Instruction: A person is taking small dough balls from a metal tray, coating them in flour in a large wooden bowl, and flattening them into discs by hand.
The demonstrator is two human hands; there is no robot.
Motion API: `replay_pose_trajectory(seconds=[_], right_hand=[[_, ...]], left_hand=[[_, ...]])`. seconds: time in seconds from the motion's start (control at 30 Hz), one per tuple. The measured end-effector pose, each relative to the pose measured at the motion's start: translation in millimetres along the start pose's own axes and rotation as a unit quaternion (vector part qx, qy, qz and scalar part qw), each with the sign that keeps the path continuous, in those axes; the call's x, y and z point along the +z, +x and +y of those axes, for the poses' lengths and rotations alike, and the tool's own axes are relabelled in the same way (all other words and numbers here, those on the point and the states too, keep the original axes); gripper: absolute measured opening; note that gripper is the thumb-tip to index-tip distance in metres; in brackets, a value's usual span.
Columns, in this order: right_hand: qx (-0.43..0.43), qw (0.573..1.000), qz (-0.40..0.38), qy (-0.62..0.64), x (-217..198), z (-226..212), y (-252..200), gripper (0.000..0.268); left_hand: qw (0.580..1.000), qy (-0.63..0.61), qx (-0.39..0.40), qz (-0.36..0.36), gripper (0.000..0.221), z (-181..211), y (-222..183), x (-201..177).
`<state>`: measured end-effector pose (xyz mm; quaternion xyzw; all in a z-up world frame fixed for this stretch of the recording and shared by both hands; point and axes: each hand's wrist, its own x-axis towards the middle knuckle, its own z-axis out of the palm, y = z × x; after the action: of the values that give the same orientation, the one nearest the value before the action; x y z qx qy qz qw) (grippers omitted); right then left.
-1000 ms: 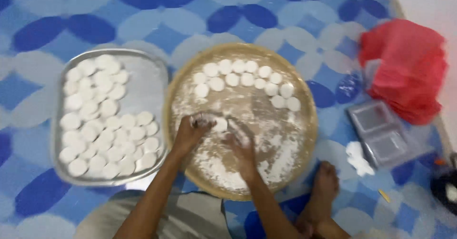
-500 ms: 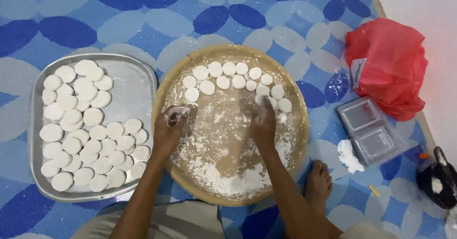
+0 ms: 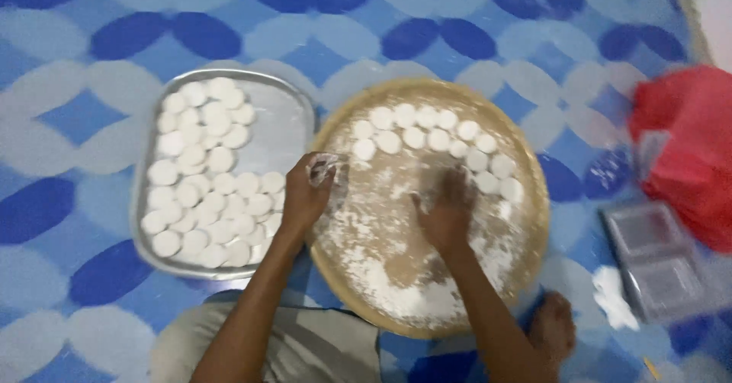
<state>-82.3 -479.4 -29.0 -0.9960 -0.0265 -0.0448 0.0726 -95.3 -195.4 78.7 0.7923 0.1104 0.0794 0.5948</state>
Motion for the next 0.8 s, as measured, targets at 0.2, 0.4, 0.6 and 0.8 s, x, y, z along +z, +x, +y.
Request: replay_pose_trajectory(seconds=[0.2, 0.4, 0.6, 0.8], right_hand=[[0.045, 0.995, -0.074, 0.044, -15, 3, 6, 0.109], [0.069, 0.986, -0.139, 0.063, -8, 22, 12, 0.114], [0.03, 0.988, -0.144, 0.048, -18, 20, 13, 0.109], [0.01, 0.986, -0.155, 0.068, -29, 17, 12, 0.118]], left_hand=[[0.969, 0.224, 0.025, 0.101, 0.03, -21, 26, -52], [0.916, 0.376, 0.039, 0.132, 0.059, -87, 27, -70], [0.929, 0.3, -0.029, 0.213, 0.063, -86, 68, -69], [0.885, 0.45, -0.018, 0.118, 0.052, -120, 88, -96]])
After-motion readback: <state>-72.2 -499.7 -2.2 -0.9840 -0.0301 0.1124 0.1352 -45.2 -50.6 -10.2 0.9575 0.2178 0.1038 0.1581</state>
